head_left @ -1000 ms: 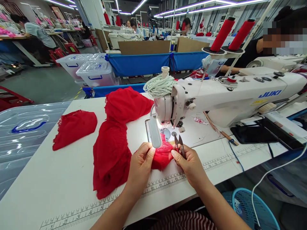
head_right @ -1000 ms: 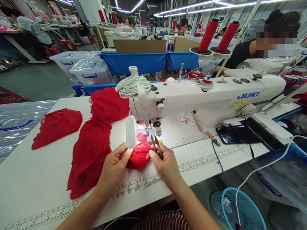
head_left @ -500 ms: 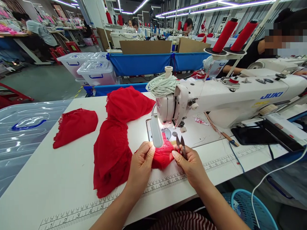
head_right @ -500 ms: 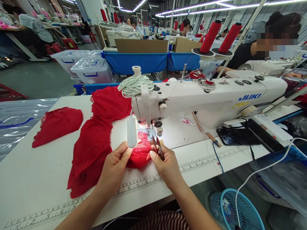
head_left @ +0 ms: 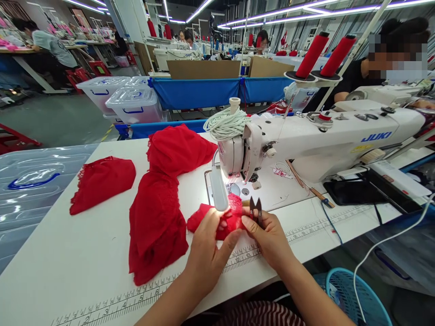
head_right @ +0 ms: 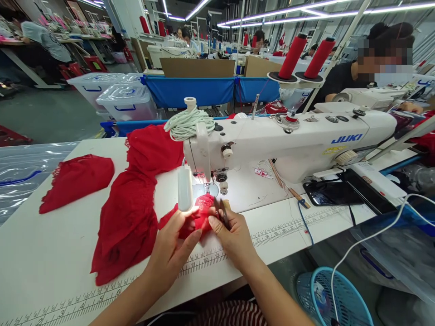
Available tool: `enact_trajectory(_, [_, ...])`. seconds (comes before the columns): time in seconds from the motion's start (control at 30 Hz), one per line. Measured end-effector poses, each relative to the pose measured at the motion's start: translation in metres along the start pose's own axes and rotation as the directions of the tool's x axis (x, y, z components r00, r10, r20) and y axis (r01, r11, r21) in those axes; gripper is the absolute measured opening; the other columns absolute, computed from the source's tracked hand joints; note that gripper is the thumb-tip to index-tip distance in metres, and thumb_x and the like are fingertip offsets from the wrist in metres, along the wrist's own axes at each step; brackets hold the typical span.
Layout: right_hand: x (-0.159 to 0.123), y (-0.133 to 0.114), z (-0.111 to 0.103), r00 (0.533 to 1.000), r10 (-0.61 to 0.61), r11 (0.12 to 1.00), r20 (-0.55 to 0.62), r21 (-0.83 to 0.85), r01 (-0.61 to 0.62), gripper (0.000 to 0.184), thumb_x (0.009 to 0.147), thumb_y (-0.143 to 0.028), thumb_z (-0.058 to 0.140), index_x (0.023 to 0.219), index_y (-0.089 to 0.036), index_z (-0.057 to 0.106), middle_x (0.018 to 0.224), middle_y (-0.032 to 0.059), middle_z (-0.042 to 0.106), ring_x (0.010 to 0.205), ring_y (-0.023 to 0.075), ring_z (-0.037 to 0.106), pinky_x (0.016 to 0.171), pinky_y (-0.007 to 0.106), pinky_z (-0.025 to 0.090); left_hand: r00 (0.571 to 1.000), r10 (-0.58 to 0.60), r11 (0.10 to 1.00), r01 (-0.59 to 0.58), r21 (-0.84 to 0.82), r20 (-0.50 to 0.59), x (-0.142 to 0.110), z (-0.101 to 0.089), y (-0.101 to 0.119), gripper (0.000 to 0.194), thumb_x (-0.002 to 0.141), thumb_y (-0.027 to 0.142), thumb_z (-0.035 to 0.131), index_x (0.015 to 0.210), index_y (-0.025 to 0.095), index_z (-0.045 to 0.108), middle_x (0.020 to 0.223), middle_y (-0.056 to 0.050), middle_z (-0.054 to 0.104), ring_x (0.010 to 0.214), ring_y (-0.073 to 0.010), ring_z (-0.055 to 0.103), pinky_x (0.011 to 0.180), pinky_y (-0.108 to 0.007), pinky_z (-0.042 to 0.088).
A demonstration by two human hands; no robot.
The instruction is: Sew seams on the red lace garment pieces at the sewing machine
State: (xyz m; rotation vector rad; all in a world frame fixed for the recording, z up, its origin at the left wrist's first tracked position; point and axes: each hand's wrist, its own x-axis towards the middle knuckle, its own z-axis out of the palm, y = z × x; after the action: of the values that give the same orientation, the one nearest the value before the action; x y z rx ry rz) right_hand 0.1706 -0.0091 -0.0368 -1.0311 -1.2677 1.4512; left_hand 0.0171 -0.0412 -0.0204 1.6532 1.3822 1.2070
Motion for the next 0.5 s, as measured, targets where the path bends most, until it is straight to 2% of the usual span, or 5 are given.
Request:
enact_trajectory(0.1, [-0.002, -0.007, 0.002, 0.987, -0.008, 0.997, 0.163, -0.069, 0.019, 0.027, 0.083, -0.038, 0.061, 0.104, -0.024, 0.072, 0.080, 0.0024, 0.069, 0.077, 0.0182, 0.064, 0.074, 0.034, 0.053, 0.969, -0.153, 0.934, 0.207, -0.290, 0.196, 0.003, 0.001, 0.003, 0.025, 0.081, 0.041, 0.060, 0.093, 0.019, 0.060, 0.079, -0.002, 0.059, 0.073, -0.0178, 0.054, 0.067, -0.030, 0.047])
enact_trajectory(0.17, [-0.004, -0.011, 0.004, 0.979, -0.071, 0.989, 0.189, -0.115, 0.094, 0.026, 0.086, -0.036, 0.057, 0.106, -0.026, 0.072, 0.083, 0.0028, 0.071, 0.081, 0.0195, 0.066, 0.075, 0.034, 0.054, 0.945, -0.235, 0.867, 0.309, -0.391, 0.226, 0.007, 0.001, 0.003, 0.026, 0.082, 0.043, 0.059, 0.088, 0.018, 0.062, 0.077, -0.002, 0.060, 0.070, -0.0168, 0.053, 0.063, -0.028, 0.046])
enact_trajectory(0.27, [-0.005, -0.012, 0.007, 0.966, -0.248, 0.940, 0.073, -0.224, 0.258, 0.023, 0.089, -0.030, 0.053, 0.100, -0.027, 0.074, 0.093, 0.0034, 0.072, 0.095, 0.0211, 0.065, 0.092, 0.038, 0.050, 0.943, -0.288, 0.851, 0.331, -0.407, 0.164, 0.011, -0.001, 0.001, 0.029, 0.083, 0.043, 0.057, 0.070, 0.017, 0.062, 0.069, -0.002, 0.057, 0.066, -0.0138, 0.047, 0.061, -0.024, 0.041])
enact_trajectory(0.33, [-0.005, -0.011, 0.008, 0.943, -0.332, 0.904, -0.005, -0.286, 0.317, 0.025, 0.090, -0.027, 0.051, 0.102, -0.026, 0.073, 0.097, 0.0040, 0.072, 0.098, 0.0216, 0.065, 0.096, 0.039, 0.048, 0.930, -0.316, 0.823, 0.367, -0.434, 0.187, 0.011, -0.003, -0.002, 0.034, 0.083, 0.043, 0.057, 0.062, 0.016, 0.058, 0.062, 0.001, 0.051, 0.060, -0.0110, 0.040, 0.058, -0.022, 0.035])
enact_trajectory(0.5, [-0.005, -0.011, 0.007, 0.909, -0.385, 0.891, -0.163, -0.323, 0.319, 0.018, 0.087, -0.024, 0.055, 0.097, -0.024, 0.070, 0.097, 0.0034, 0.070, 0.091, 0.0176, 0.065, 0.083, 0.030, 0.052, 0.861, -0.348, 0.653, 0.506, -0.564, 0.370, 0.008, -0.004, -0.006, 0.035, 0.084, 0.045, 0.056, 0.066, 0.016, 0.055, 0.055, 0.004, 0.043, 0.054, -0.0090, 0.034, 0.054, -0.022, 0.030])
